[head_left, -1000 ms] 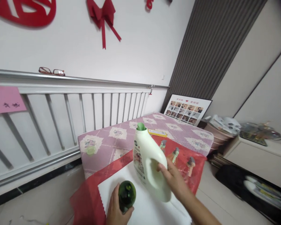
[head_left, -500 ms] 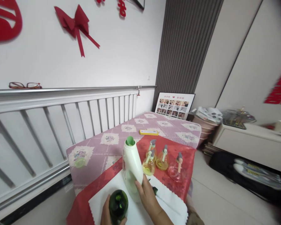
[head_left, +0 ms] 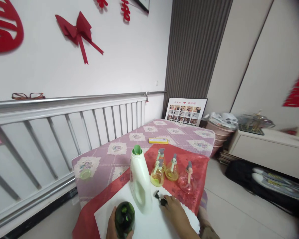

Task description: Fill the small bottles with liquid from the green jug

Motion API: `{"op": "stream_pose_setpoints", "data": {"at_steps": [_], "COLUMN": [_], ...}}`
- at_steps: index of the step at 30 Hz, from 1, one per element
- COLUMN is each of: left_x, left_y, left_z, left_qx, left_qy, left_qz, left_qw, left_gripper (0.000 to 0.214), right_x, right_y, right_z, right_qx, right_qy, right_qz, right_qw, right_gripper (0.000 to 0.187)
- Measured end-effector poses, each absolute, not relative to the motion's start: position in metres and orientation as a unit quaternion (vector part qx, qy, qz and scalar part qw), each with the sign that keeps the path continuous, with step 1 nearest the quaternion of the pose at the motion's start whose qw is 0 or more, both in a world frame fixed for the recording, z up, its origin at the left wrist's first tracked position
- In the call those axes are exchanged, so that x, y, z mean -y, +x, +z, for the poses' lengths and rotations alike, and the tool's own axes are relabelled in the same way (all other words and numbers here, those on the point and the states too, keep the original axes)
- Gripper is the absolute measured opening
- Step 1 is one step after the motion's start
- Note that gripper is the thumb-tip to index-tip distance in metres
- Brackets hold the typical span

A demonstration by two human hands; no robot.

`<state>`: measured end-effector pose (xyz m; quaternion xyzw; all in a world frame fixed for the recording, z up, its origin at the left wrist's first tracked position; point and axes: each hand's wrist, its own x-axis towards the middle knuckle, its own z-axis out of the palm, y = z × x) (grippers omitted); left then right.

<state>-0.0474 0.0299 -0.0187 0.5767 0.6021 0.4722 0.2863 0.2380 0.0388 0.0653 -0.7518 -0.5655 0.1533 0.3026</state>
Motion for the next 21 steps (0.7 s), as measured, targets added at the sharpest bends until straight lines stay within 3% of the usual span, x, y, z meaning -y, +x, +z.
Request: {"op": "stream_pose_setpoints", "data": {"at_steps": [4, 10, 13, 16, 21], "left_x": [-0.028, -0.031, -0.031, -0.029, -0.022], "left_y": [-0.046, -0.046, -0.045, -0.043, -0.040], "left_z": [-0.016, -0.020, -0.018, -0.012, 0.005], "left_qx": [-0.591, -0.600, -0.604, -0.599, -0.584], "left_qy": [0.568, 0.542, 0.538, 0.534, 0.533], "left_qz": [0.487, 0.497, 0.498, 0.500, 0.503], "left_qw": [0.301, 0.315, 0.313, 0.325, 0.349], "left_gripper": [0.088, 0.096, 0.094, 0.091, 0.091], "right_x": [-0.037, -0.015, 0.004, 0.020, 0.031], "right_y": [0.236, 0.230, 0.218, 0.204, 0.188], "right_z": [0.072, 0.086, 0.098, 0.119, 0.163], "right_qx": [0.561, 0.509, 0.428, 0.258, 0.158], "right_qy": [-0.746, -0.720, -0.684, -0.559, -0.429], "right_qz": [0.174, 0.234, 0.332, 0.487, 0.567], "right_qw": [0.314, 0.410, 0.489, 0.619, 0.685], "right_gripper": [0.026, 0.015, 0.027, 0.042, 0.052]}}
